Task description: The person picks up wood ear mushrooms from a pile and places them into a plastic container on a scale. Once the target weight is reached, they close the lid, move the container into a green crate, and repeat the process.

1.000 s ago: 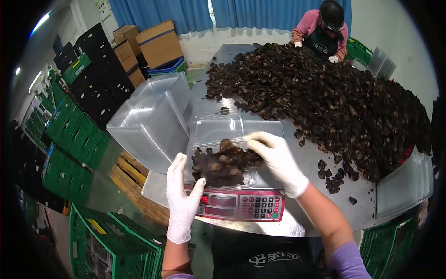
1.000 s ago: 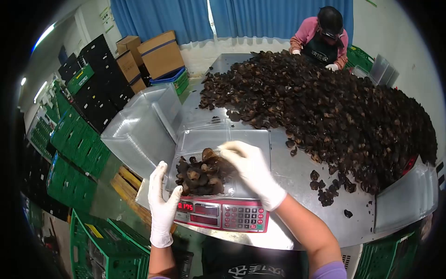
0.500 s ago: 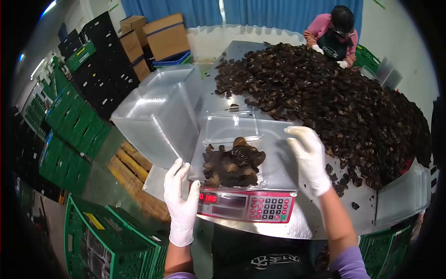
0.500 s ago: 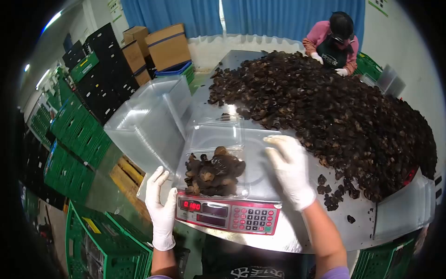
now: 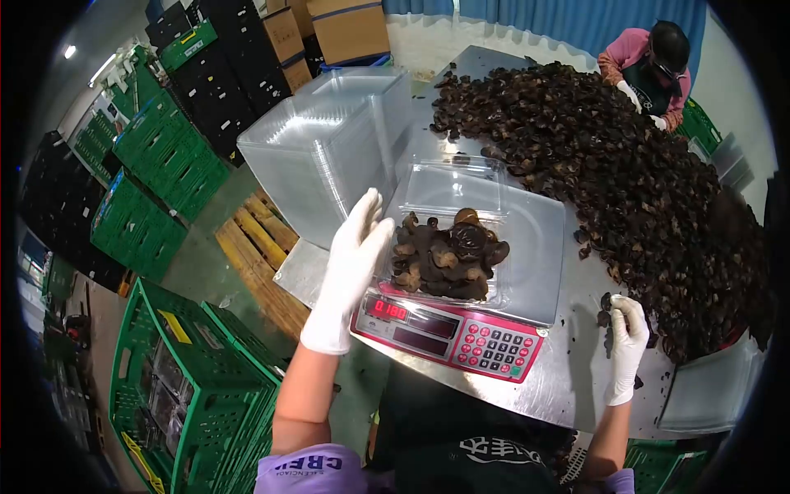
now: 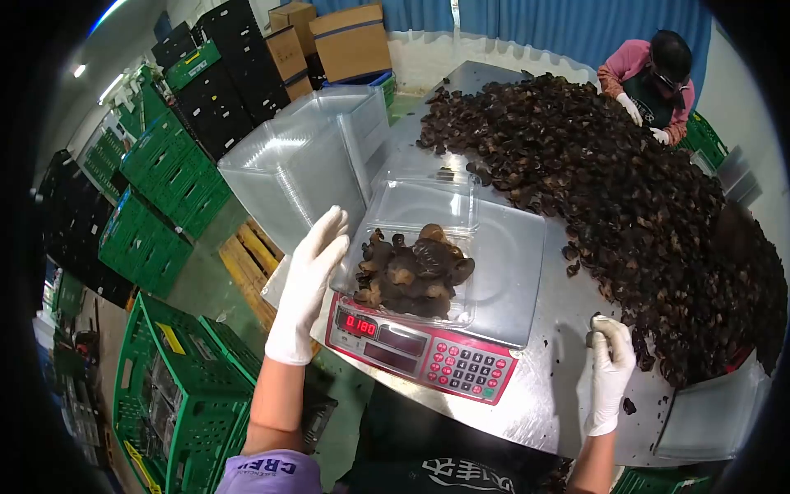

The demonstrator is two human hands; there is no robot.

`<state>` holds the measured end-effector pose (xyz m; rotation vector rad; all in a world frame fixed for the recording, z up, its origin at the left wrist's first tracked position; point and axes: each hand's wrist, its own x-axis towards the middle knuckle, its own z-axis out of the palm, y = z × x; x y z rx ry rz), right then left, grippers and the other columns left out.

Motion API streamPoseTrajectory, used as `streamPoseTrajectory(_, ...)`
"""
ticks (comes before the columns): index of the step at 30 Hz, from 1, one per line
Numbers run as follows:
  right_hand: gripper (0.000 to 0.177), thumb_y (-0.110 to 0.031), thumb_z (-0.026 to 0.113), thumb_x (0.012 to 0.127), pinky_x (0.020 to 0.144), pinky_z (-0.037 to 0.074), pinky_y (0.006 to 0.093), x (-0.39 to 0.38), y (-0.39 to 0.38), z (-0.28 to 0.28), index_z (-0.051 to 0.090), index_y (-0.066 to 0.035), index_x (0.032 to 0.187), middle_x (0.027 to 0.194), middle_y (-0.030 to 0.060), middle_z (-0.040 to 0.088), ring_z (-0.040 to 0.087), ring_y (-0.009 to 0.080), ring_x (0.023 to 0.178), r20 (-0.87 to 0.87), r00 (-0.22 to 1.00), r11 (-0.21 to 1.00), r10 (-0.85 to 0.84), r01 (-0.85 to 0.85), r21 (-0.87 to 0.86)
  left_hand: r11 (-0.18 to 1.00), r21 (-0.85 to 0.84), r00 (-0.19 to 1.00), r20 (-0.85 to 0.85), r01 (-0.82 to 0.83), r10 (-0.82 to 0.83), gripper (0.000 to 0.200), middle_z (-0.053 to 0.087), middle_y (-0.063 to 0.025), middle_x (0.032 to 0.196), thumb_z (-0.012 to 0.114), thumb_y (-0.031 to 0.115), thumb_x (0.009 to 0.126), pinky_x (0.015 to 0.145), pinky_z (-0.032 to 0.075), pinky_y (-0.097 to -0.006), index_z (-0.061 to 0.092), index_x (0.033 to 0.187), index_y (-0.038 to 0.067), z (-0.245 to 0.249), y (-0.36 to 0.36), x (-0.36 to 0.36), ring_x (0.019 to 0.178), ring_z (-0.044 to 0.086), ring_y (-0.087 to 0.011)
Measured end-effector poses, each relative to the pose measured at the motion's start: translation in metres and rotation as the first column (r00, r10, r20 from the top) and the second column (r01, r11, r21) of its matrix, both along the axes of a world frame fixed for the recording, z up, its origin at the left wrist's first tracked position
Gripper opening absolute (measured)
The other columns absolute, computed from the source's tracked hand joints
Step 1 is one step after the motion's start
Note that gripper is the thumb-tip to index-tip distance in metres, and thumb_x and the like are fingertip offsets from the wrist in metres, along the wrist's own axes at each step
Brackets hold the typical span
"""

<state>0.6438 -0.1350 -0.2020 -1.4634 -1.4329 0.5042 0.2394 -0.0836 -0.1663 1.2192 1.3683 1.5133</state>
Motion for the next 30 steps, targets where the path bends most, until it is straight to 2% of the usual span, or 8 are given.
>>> streamPoseTrajectory(4, 0.021, 0.007, 0.060, 0.086, 0.079, 0.046, 0.0241, -0.034, -0.009, 0.018, 0.066, 0.003, 0.106, 0.099, 0.0059, 0.061, 0.056, 0.0123, 0.087, -0.042, 0.995, 0.995, 0.087, -0.089, -0.041, 0.975, -0.201, 0.989, 0.128, 0.096, -0.071, 0.065, 0.048, -0.0198, 0.144, 0.063, 0.022, 0.092, 0.112, 0.032, -0.0327, 0.037, 0.143, -0.009, -0.006, 0.056, -0.007, 0.134, 0.044, -0.0255)
streamPoseTrajectory(6, 0.020, 0.005, 0.061, 0.086, 0.079, 0.047, 0.0250, -0.027, -0.009, 0.020, 0.066, 0.005, 0.105, 0.096, 0.0079, 0.064, 0.059, 0.0135, 0.087, 0.147, 0.988, 0.999, 0.052, -0.052, -0.008, 0.991, -0.134, 0.992, -0.126, -0.004, -0.014, 0.069, 0.043, -0.0235, 0.147, 0.068, 0.025, 0.089, 0.113, 0.032, -0.0350, 0.040, 0.143, -0.008, 0.003, 0.056, -0.011, 0.137, 0.041, -0.0285)
streamPoseTrajectory(10, 0.018, -0.002, 0.065, 0.085, 0.078, 0.050, 0.0304, 0.060, -0.001, -0.010, 0.068, 0.002, 0.101, 0.097, 0.0128, 0.069, 0.066, 0.0216, 0.085, 0.167, 0.948, 0.961, -0.272, 0.276, -0.002, 0.999, -0.015, 0.980, -0.196, -0.045, 0.041, 0.046, 0.053, -0.0144, 0.139, 0.058, 0.012, 0.094, 0.109, 0.035, -0.0347, 0.051, 0.137, -0.002, 0.021, 0.013, 0.003, 0.130, 0.048, -0.0250)
streamPoseTrajectory(13, 0.012, -0.010, 0.068, 0.083, 0.075, 0.052, 0.0343, 0.116, -0.018, -0.052, 0.071, -0.006, 0.094, 0.092, 0.0132, 0.070, 0.068, 0.0284, 0.084, 0.362, 0.847, 0.896, -0.389, 0.439, -0.067, 0.992, 0.117, 0.918, -0.388, -0.039, 0.082, 0.040, 0.053, -0.0125, 0.139, 0.052, 0.002, 0.092, 0.110, 0.035, -0.0348, 0.055, 0.132, -0.002, 0.004, -0.017, -0.008, 0.130, 0.048, -0.0237)
streamPoseTrajectory(22, 0.033, -0.021, 0.070, 0.079, 0.079, 0.049, 0.0414, 0.071, 0.036, -0.062, 0.068, -0.010, 0.110, 0.098, 0.0125, 0.064, 0.063, 0.0310, 0.090, 0.636, 0.767, 0.977, -0.083, 0.189, -0.100, 0.962, 0.223, 0.901, -0.367, -0.157, 0.232, 0.034, 0.052, -0.0123, 0.140, 0.045, 0.004, 0.098, 0.113, 0.032, -0.0358, 0.055, 0.129, -0.005, 0.012, -0.070, 0.014, 0.131, 0.047, -0.0217)
streamPoseTrajectory(25, 0.022, -0.024, 0.067, 0.080, 0.084, 0.045, 0.0437, 0.072, 0.063, -0.084, 0.069, -0.010, 0.098, 0.097, 0.0128, 0.065, 0.062, 0.0292, 0.098, 0.803, 0.592, 0.933, -0.072, 0.325, -0.156, 0.962, 0.213, 0.897, -0.371, -0.170, 0.241, 0.034, 0.051, -0.0120, 0.141, 0.043, 0.003, 0.099, 0.113, 0.032, -0.0353, 0.054, 0.130, -0.005, 0.013, -0.074, 0.023, 0.132, 0.045, -0.0210)
streamPoseTrajectory(28, 0.015, -0.018, 0.066, 0.081, 0.078, 0.048, 0.0395, 0.082, 0.063, -0.076, 0.070, -0.008, 0.090, 0.088, 0.0101, 0.068, 0.065, 0.0244, 0.083, 0.512, 0.845, 0.967, -0.156, 0.237, -0.096, 0.886, 0.357, 0.782, -0.442, -0.296, 0.440, 0.027, 0.066, -0.0183, 0.113, 0.062, 0.006, 0.089, 0.088, 0.051, -0.0438, 0.064, 0.114, -0.004, 0.036, -0.081, 0.054, 0.100, 0.062, -0.0292)
streamPoseTrajectory(30, 0.015, -0.014, 0.061, 0.084, 0.073, 0.051, 0.0340, 0.081, 0.043, -0.052, 0.069, -0.006, 0.094, 0.085, 0.0100, 0.067, 0.065, 0.0230, 0.076, 0.071, 0.948, 0.947, -0.311, 0.315, -0.065, 0.904, 0.338, 0.798, -0.452, -0.260, 0.399, 0.025, 0.066, -0.0182, 0.112, 0.059, 0.005, 0.090, 0.089, 0.051, -0.0427, 0.065, 0.113, -0.004, 0.042, -0.090, 0.079, 0.100, 0.062, -0.0288)
